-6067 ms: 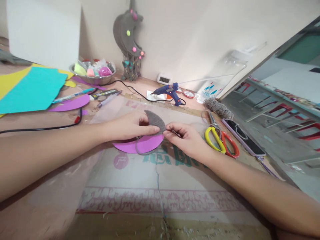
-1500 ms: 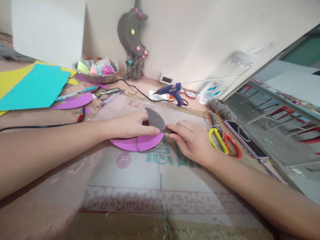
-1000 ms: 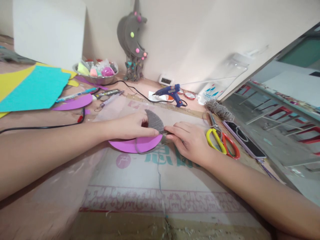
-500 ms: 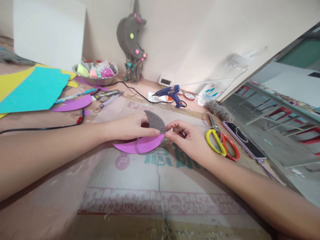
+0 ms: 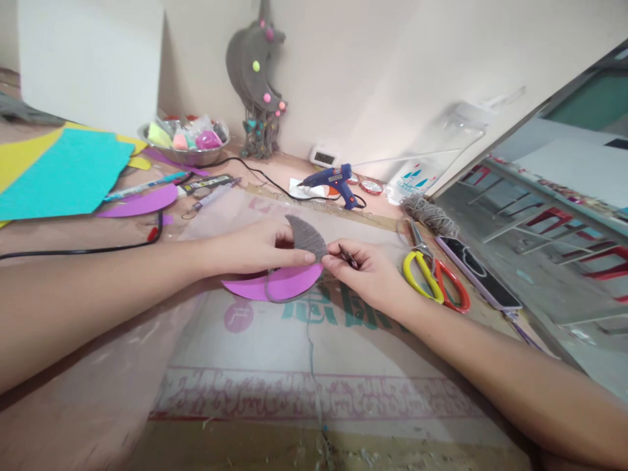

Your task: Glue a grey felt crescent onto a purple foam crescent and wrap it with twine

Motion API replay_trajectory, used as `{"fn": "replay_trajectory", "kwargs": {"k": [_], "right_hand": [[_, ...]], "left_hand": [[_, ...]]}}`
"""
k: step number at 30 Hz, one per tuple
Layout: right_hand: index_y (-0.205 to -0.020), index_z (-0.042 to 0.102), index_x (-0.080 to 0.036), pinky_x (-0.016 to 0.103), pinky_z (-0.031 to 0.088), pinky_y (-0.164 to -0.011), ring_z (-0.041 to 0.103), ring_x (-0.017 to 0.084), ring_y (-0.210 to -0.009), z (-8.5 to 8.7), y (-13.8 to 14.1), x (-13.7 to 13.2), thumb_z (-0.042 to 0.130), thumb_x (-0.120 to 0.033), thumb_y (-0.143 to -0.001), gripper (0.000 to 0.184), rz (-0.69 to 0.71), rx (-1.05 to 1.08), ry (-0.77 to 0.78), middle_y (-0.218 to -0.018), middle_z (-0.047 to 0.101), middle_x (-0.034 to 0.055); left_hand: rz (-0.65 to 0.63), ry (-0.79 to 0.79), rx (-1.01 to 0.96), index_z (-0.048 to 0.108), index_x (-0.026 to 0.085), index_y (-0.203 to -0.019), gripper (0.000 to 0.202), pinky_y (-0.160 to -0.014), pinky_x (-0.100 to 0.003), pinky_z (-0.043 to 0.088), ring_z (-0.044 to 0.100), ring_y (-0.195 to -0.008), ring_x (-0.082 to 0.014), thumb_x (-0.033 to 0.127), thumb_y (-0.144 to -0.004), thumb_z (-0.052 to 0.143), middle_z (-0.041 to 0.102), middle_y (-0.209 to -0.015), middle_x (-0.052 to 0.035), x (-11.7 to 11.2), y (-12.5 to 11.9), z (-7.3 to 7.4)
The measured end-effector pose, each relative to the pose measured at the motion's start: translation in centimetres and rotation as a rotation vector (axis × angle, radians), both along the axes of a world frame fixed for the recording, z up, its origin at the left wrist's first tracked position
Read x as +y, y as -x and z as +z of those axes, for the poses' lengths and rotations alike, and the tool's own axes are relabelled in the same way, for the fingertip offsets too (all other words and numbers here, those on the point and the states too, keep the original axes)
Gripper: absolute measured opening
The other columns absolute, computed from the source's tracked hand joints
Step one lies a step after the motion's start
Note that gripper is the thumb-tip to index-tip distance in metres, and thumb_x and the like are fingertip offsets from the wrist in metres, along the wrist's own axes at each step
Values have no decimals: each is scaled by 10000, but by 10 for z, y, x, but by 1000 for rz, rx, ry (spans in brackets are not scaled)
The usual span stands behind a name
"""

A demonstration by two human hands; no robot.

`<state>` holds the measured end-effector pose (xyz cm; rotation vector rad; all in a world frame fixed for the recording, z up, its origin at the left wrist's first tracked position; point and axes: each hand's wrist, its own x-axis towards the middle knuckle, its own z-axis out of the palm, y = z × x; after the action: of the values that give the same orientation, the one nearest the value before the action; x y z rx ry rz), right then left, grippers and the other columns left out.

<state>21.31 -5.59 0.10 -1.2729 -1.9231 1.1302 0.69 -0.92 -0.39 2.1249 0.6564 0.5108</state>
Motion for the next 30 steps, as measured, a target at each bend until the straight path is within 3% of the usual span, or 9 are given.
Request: {"fn": "replay_trajectory", "kwargs": {"k": [5,11,14,17,22,30], "right_hand": [[-772,550,-170,213,315,-523,366,74,-563,-1,-1,1,543,-383,-822,218,0,21,-6,-633,422,-43],[-718,522,-172,212,291,-501,336,67,-533,-1,-1,1,568,-386,-801,234,-1,11,-4,-597,395,-56],[-750,529,-176,211,295,-498,332,66,-521,-1,-1,0,562,-375,-805,209,1,23,-4,-599,404,-58],[-773,538,-179,212,304,-496,335,69,-522,-2,-1,0,550,-369,-812,195,7,7,-30,-606,416,-53],[-759,538,-179,214,333,-522,369,79,-557,-1,-1,-2,537,-348,-822,180,19,-42,-106,-627,433,-39],[-762,553,-174,217,349,-541,386,82,-564,-1,-3,-2,538,-349,-822,186,22,-54,-107,-637,454,-34]], "left_hand": [[-9,-25,-16,687,181,-958,294,-707,-227,438,605,-790,-134,390,-844,515,702,-907,-8,2,0,-2],[-12,-29,-27,676,170,-959,309,-724,-241,430,597,-813,-143,403,-840,511,690,-919,-20,3,1,-2],[64,1,29,654,140,-821,352,-605,-223,397,549,-666,-117,448,-842,485,642,-747,-8,4,1,-1],[134,23,63,569,136,-642,431,-484,-219,311,427,-513,-84,509,-831,468,493,-555,24,4,2,-1],[72,25,48,499,149,-578,437,-452,-227,262,368,-478,-73,503,-831,467,410,-518,34,3,2,0],[86,59,77,468,158,-538,441,-434,-240,224,322,-444,-67,495,-822,476,369,-482,37,1,1,2]]}}
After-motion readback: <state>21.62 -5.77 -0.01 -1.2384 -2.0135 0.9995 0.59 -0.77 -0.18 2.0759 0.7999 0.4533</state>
